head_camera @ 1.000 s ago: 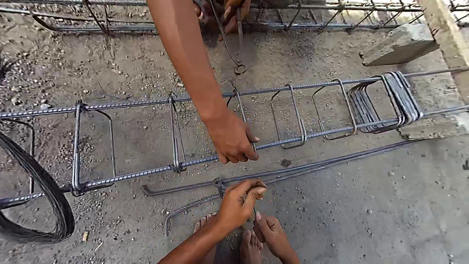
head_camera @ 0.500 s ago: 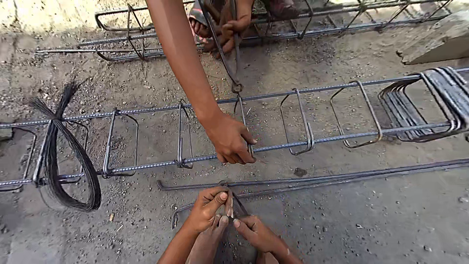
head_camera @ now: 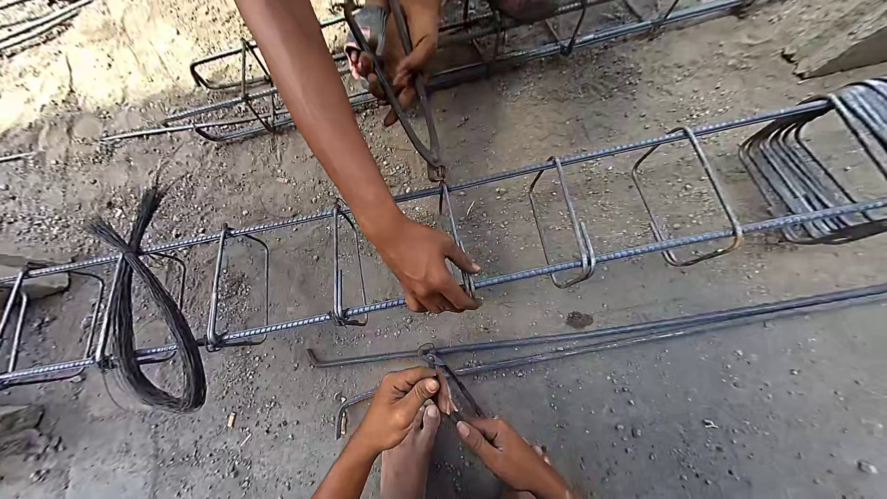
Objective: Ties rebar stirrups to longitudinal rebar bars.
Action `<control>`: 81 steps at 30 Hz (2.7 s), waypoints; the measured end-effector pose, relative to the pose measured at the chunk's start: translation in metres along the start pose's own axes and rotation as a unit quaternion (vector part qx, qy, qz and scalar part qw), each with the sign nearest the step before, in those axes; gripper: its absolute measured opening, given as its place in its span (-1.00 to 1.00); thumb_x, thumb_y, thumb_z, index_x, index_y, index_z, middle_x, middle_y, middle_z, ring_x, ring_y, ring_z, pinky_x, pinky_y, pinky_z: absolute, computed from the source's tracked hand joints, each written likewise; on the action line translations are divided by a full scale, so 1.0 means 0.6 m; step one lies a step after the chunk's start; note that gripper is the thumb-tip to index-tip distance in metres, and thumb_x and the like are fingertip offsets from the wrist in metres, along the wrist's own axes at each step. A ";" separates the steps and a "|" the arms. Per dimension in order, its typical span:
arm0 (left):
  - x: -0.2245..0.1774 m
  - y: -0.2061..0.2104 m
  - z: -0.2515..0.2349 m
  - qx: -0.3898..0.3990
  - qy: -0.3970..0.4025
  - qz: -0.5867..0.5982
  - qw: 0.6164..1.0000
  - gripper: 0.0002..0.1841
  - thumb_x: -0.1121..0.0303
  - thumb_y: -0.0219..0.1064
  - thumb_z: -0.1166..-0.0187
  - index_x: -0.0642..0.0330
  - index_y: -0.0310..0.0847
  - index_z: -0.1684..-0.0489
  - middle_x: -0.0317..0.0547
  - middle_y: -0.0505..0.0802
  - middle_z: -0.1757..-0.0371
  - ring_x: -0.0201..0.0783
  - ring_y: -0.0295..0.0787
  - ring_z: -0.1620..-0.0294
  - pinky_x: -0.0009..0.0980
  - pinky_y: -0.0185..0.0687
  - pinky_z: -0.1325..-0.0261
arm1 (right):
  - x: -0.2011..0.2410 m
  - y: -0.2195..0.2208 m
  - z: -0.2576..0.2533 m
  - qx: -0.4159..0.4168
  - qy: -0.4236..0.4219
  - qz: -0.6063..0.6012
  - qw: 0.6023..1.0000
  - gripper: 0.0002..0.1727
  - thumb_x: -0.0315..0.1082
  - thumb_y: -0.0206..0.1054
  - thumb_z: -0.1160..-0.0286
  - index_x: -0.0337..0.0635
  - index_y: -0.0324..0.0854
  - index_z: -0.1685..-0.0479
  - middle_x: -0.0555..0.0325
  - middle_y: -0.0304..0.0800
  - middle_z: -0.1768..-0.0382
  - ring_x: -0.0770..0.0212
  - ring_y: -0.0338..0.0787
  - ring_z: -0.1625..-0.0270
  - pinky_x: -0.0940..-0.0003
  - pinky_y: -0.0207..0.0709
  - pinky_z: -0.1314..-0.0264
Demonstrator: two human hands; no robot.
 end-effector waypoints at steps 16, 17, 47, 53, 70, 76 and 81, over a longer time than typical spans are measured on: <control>0.012 -0.019 -0.006 -0.029 -0.026 -0.003 0.999 -0.64 0.22 0.07 -0.87 0.23 0.76 0.12 -0.32 0.90 0.26 -0.44 0.85 0.21 -0.38 0.81 -0.06 | -0.009 0.000 -0.020 -0.015 0.049 0.017 0.999 -0.44 0.03 0.08 -0.81 -0.11 0.59 0.59 0.51 0.34 0.71 0.70 0.31 0.60 0.68 0.21 0.49; 0.013 -0.019 -0.005 -0.030 -0.026 -0.003 0.999 -0.64 0.22 0.07 -0.87 0.23 0.76 0.12 -0.31 0.90 0.26 -0.43 0.86 0.21 -0.37 0.81 -0.07 | -0.011 -0.001 -0.020 -0.013 0.047 0.017 0.999 -0.44 0.02 0.08 -0.81 -0.12 0.60 0.58 0.50 0.35 0.71 0.70 0.32 0.60 0.68 0.21 0.49; -0.078 -0.023 -0.199 -0.143 -0.015 -0.554 0.820 -0.19 -0.31 0.48 -0.35 0.24 0.64 -0.35 0.12 0.81 -0.20 0.13 0.75 -0.19 0.11 0.62 -0.19 | 0.007 -0.084 -0.019 -0.236 0.093 0.219 0.942 -0.42 0.10 0.00 -0.76 -0.07 0.55 0.60 0.40 0.31 0.78 0.50 0.36 0.71 0.46 0.27 0.62; -0.073 -0.020 -0.198 -0.169 -0.015 -0.553 0.816 -0.25 -0.29 0.49 -0.36 0.20 0.67 -0.28 0.00 0.86 -0.09 0.02 0.79 -0.10 0.04 0.62 -0.14 | 0.017 -0.086 -0.053 -0.302 0.054 0.257 0.916 -0.41 0.09 -0.01 -0.80 -0.15 0.64 0.47 0.30 0.40 0.75 0.38 0.43 0.70 0.35 0.33 0.62; -0.069 -0.021 -0.203 -0.175 -0.015 -0.555 0.813 -0.33 -0.23 0.42 -0.47 0.16 0.71 -0.33 -0.08 0.91 -0.09 -0.07 0.83 -0.10 -0.01 0.60 -0.22 | 0.052 -0.099 -0.127 -0.411 -0.092 0.249 0.872 -0.53 -0.11 0.09 -0.83 -0.27 0.73 0.31 0.17 0.64 0.54 0.45 0.56 0.55 0.53 0.46 0.46; -0.063 -0.018 -0.195 -0.200 0.056 -0.566 0.798 -0.44 -0.23 0.40 -0.48 0.12 0.83 -0.05 -0.11 0.91 0.10 -0.07 0.82 0.09 -0.05 0.57 -0.03 | 0.053 -0.102 -0.136 -0.419 -0.106 0.241 0.869 -0.54 -0.13 0.10 -0.83 -0.28 0.73 0.30 0.20 0.63 0.54 0.51 0.53 0.56 0.60 0.42 0.46; -0.054 -0.011 -0.184 -0.240 0.112 -0.565 0.782 -0.46 -0.17 0.44 -0.45 0.15 0.81 -0.03 -0.13 0.90 0.20 -0.10 0.80 0.20 -0.10 0.56 0.08 | 0.054 -0.100 -0.145 -0.402 -0.087 0.190 0.892 -0.58 -0.17 0.12 -0.82 -0.29 0.74 0.25 0.26 0.64 0.50 0.60 0.54 0.49 0.68 0.44 0.37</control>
Point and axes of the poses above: each hand's wrist, its own z-axis away from the middle knuckle, its own y-axis out of the palm, x = y × z, the point moved 6 cm from there along -z, towards the middle knuckle
